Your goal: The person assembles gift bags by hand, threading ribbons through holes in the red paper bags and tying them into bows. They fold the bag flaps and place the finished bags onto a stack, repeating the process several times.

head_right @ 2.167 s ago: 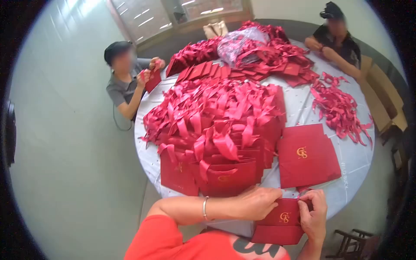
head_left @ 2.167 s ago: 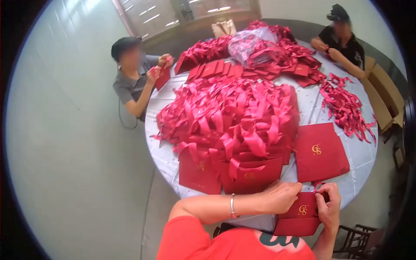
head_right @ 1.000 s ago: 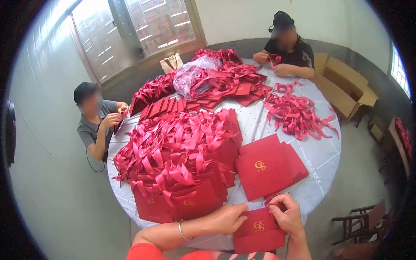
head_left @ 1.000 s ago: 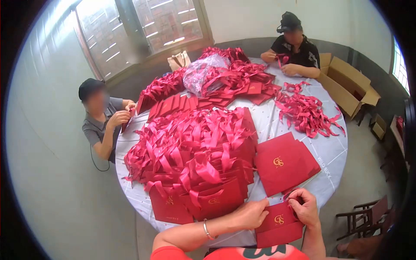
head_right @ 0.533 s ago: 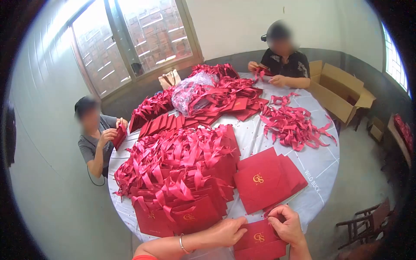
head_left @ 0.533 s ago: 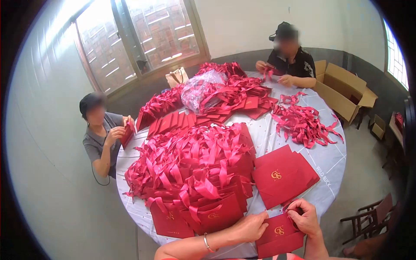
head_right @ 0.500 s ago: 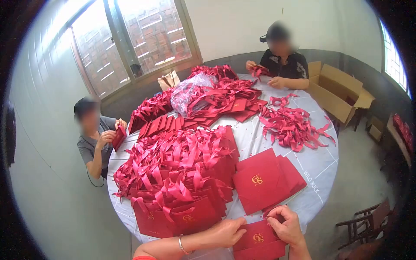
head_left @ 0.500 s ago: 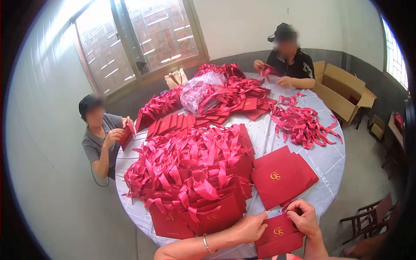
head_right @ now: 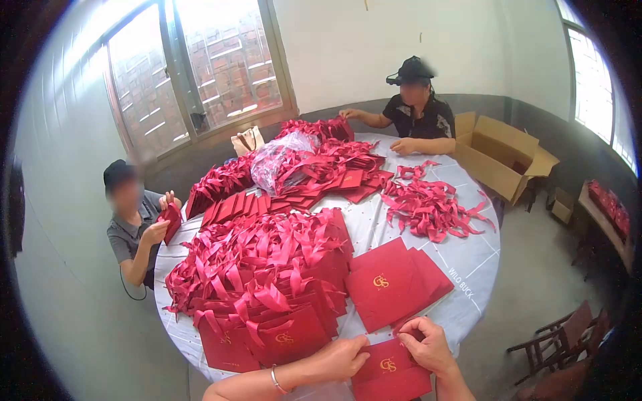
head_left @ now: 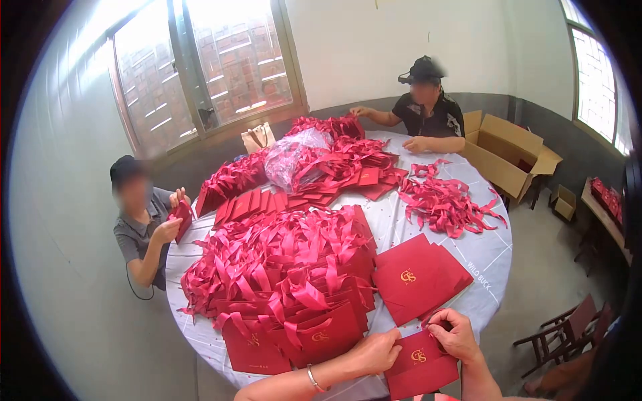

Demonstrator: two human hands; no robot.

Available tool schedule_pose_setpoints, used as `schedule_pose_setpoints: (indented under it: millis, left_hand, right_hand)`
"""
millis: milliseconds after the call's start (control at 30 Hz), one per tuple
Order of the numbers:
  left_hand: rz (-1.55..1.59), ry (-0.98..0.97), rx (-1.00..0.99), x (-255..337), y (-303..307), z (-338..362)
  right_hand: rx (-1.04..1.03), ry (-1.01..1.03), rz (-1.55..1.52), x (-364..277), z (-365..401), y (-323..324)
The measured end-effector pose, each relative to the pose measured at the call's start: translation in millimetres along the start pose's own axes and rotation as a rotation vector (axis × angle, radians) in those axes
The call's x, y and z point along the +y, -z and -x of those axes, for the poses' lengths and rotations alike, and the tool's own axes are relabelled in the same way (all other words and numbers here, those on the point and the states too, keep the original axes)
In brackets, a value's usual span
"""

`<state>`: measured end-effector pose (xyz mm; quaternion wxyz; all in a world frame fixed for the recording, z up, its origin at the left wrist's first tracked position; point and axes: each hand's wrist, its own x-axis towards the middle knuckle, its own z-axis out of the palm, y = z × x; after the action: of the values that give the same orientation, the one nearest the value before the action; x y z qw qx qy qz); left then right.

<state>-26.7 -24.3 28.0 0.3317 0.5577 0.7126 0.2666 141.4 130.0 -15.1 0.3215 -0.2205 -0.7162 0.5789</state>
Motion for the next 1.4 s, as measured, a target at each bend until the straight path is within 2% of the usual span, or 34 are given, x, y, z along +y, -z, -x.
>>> schedule_pose_setpoints:
  millis: [333, 400, 433, 600, 633, 700, 733, 767, 833, 900, 967, 1033, 1067, 1100, 1133, 1167, 1200, 1233, 1300, 1400]
  left_hand:
    - [0.012, 0.026, -0.001, 6.3, 2.7, 3.7]
    - [-0.01, -0.015, 0.035, 5.8, 1.9, 3.8]
    - [-0.01, 0.029, 0.004, 10.1, 4.6, 4.1]
    - [0.016, 0.055, -0.023, 12.2, 2.5, 5.5]
    - [0.013, 0.026, -0.002, 6.3, 0.1, 2.6]
    - [0.016, 0.002, 0.009, 3.1, -1.9, 3.5]
    - [0.002, -0.005, 0.016, 5.0, 0.0, 3.7]
    - [-0.008, -0.014, 0.024, 6.5, 1.0, 3.7]
    - [0.015, -0.006, 0.014, 5.5, 0.9, 4.2]
    - [-0.015, -0.013, 0.034, 2.1, -0.1, 1.7]
    - [-0.001, -0.02, 0.026, 5.7, 1.0, 4.8]
    - [0.015, -0.036, 0.031, 3.5, 1.4, 2.1]
    - [-0.032, -0.114, 0.086, -2.5, -2.4, 2.4]
    - [-0.078, -0.189, 0.141, -3.7, -2.4, 1.3]
    - [-0.068, -0.194, 0.143, -3.2, -1.1, 0.0]
    - [0.054, -0.117, 0.077, -1.2, 0.2, 2.2]
    - [0.175, -0.037, 0.006, 1.5, 2.3, 3.1]
    - [0.185, -0.03, -0.004, 2.2, 2.3, 2.9]
    - [0.334, 0.077, -0.051, 1.6, 0.9, 2.7]
    - [0.51, 0.085, -0.07, -3.6, -0.7, 1.2]
  right_hand:
    - [0.002, -0.072, -0.045, -12.6, -0.1, -2.0]
    - [-0.015, -0.106, 0.038, -16.8, 3.1, -0.3]
    - [-0.016, -0.059, 0.033, -17.5, 2.8, -0.6]
    - [0.034, -0.081, -0.112, -15.5, 5.1, 0.0]
    - [0.07, 0.026, -0.067, -9.0, 4.3, 1.3]
    - [0.197, 0.147, -0.208, -9.0, 5.3, -2.9]
    - [0.306, 0.223, -0.078, -7.4, 6.1, -2.4]
    - [0.307, 0.212, -0.075, -11.7, 9.4, -0.8]
    - [0.334, 0.406, 0.12, -39.9, 15.3, 5.9]
    - [0.314, 0.43, 0.131, -63.3, 19.8, 9.1]
    - [0.309, 0.353, -0.115, -78.0, 23.5, 8.5]
    - [0.257, 0.463, -0.034, -82.6, 21.9, 12.5]
    - [0.227, 0.507, -0.041, -83.7, 21.4, 11.8]
    - [0.221, 0.432, -0.117, -85.3, 25.4, 9.7]
    - [0.217, 0.481, -0.063, -85.1, 26.9, 9.6]
    - [0.212, 0.526, -0.011, -85.6, 26.9, 9.6]
    - [0.217, 0.655, 0.178, -91.3, 23.4, 9.1]
    - [0.215, 0.639, 0.181, -94.3, 18.9, 6.5]
    - [0.113, 0.735, 0.441, -96.5, 10.8, -2.1]
    - [-0.042, 0.632, 0.518, -66.3, -7.8, -14.4]
